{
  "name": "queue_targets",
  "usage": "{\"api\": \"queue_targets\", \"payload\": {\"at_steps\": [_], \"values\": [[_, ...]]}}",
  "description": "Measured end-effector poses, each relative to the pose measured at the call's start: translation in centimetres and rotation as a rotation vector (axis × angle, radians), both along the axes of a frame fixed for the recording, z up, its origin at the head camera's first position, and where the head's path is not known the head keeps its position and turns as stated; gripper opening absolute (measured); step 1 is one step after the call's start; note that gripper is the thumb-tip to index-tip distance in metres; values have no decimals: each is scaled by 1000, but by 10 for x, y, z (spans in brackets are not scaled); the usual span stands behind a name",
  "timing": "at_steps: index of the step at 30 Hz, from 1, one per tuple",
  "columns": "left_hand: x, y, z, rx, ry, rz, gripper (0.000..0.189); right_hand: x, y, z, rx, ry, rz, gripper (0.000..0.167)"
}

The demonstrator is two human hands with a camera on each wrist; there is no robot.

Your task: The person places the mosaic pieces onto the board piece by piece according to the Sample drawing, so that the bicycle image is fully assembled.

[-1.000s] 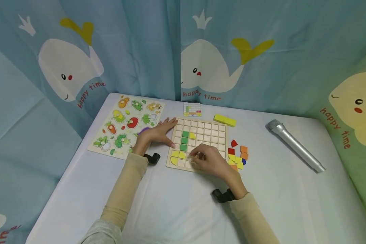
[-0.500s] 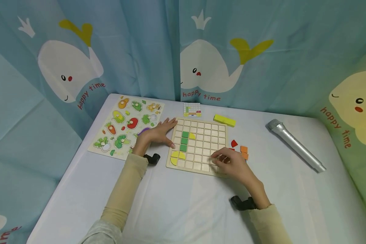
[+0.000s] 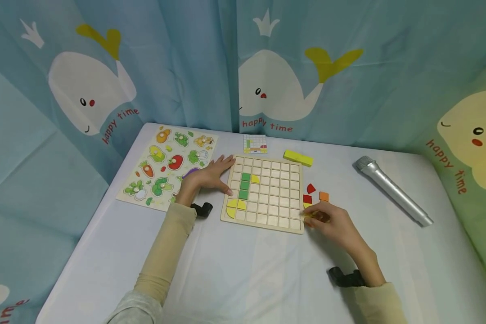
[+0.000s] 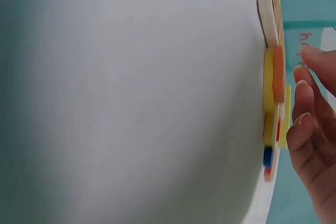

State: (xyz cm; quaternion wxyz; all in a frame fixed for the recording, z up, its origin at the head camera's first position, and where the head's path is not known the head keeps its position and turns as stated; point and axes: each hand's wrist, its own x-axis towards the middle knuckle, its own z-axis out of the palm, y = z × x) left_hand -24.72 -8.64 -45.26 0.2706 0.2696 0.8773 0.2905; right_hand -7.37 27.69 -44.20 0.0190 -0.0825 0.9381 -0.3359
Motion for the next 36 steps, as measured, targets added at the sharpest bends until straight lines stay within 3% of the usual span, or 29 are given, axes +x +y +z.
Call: {"api": "queue_targets", "payload": {"at_steps": [15,28,36], "values": [[-1,2,1,-2,-11,5,113,1,20,1,103,53,-2,23],[-2,-2,-4,-11,-16,-3,113,1,27,-5,126,-18,-4,24],[-1,-2,-1,7,-18,4,114,0,23,0,133,-9,-35,25]]}}
